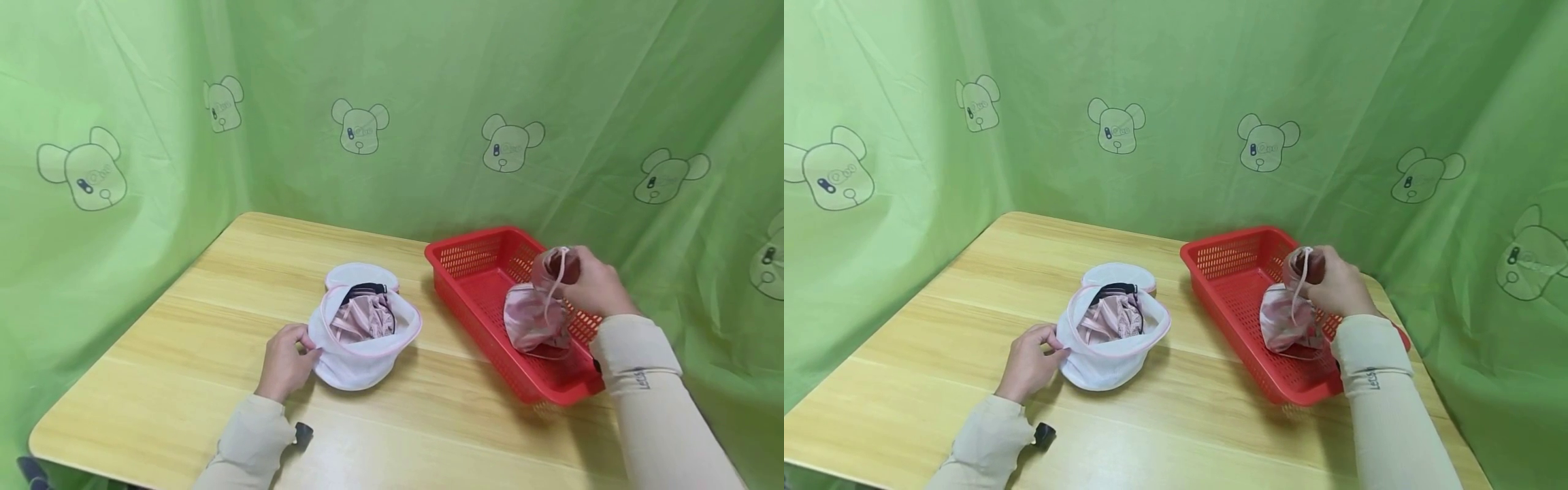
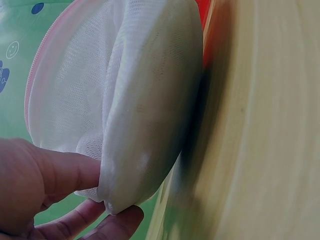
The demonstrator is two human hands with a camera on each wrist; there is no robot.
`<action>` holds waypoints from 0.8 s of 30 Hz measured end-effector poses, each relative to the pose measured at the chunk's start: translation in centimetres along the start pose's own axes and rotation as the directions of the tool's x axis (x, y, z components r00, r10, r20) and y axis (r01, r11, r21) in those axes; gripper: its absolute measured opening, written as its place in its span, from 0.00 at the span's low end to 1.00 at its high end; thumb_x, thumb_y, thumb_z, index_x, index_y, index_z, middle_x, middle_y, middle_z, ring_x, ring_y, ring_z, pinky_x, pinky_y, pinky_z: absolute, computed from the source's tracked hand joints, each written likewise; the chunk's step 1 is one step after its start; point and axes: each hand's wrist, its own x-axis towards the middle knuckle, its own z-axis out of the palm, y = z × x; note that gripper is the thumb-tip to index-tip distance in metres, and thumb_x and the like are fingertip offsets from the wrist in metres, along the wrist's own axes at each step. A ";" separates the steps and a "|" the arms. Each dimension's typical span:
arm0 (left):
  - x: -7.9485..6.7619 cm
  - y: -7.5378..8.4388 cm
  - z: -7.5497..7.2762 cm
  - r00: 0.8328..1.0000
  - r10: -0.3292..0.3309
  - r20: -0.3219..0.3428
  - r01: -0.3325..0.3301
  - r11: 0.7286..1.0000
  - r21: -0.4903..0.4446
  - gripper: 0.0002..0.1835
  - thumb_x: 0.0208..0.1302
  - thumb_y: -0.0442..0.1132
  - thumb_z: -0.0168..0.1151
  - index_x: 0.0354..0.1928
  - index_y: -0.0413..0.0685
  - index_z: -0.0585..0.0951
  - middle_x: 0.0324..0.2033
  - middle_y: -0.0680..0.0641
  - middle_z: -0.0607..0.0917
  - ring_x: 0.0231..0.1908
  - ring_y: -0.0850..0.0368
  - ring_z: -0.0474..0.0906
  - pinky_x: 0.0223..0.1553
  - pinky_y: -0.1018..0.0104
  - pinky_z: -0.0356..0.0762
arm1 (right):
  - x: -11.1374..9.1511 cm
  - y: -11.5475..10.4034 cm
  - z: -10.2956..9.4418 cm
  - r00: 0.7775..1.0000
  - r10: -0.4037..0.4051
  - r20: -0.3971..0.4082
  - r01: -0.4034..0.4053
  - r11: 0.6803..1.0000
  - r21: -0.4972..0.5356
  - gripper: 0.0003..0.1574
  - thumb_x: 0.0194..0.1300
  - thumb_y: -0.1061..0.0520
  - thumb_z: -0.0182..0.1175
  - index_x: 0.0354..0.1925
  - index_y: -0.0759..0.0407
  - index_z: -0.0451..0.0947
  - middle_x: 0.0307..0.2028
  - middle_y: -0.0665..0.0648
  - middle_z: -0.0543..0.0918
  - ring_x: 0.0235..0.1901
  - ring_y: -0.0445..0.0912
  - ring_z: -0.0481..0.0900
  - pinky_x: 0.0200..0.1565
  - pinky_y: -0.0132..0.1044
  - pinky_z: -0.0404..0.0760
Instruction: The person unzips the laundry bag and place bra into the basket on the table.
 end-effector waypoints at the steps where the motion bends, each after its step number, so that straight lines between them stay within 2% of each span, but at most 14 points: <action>1: 0.0 0.0 0.0 1.000 0.000 0.000 0.000 1.000 0.001 0.16 0.46 0.24 0.70 0.19 0.46 0.72 0.45 0.40 0.83 0.49 0.41 0.77 0.55 0.48 0.73 | 0.0 -0.1 0.0 1.000 -0.003 0.026 0.003 1.000 0.000 0.50 0.54 0.56 0.70 0.65 0.71 0.55 0.51 0.83 0.71 0.49 0.80 0.67 0.49 0.72 0.67; 5: 0.0 0.0 0.0 1.000 -0.010 0.005 0.010 1.000 -0.003 0.16 0.46 0.24 0.70 0.19 0.46 0.72 0.45 0.41 0.83 0.48 0.42 0.77 0.54 0.49 0.73 | 0.0 -0.6 -0.2 0.991 0.010 0.137 -0.014 0.999 0.030 0.51 0.57 0.57 0.68 0.69 0.68 0.52 0.59 0.80 0.67 0.56 0.77 0.64 0.54 0.72 0.63; 8: 0.0 0.0 0.1 1.000 -0.015 0.007 0.015 1.000 -0.006 0.15 0.47 0.24 0.70 0.19 0.46 0.72 0.45 0.41 0.83 0.48 0.42 0.77 0.53 0.49 0.73 | 0.0 -0.9 -0.3 0.982 0.024 0.185 -0.031 0.999 0.036 0.51 0.60 0.54 0.67 0.70 0.68 0.50 0.62 0.79 0.63 0.59 0.75 0.61 0.55 0.72 0.60; 18: 0.0 0.2 0.1 1.000 -0.021 0.012 0.021 1.000 -0.003 0.15 0.47 0.24 0.70 0.20 0.46 0.73 0.44 0.41 0.82 0.47 0.43 0.76 0.52 0.49 0.74 | -0.2 -1.7 -0.4 0.983 0.021 0.181 -0.026 0.999 0.024 0.46 0.66 0.45 0.61 0.68 0.68 0.53 0.63 0.78 0.64 0.59 0.73 0.63 0.55 0.71 0.63; 24: -0.1 0.3 0.0 0.999 -0.025 0.026 0.025 1.000 0.012 0.14 0.49 0.25 0.69 0.21 0.46 0.73 0.45 0.41 0.82 0.48 0.43 0.76 0.53 0.48 0.73 | -0.2 -3.3 0.4 0.990 -0.056 0.131 0.047 0.997 0.064 0.40 0.67 0.49 0.60 0.66 0.68 0.57 0.60 0.77 0.67 0.58 0.71 0.66 0.54 0.67 0.67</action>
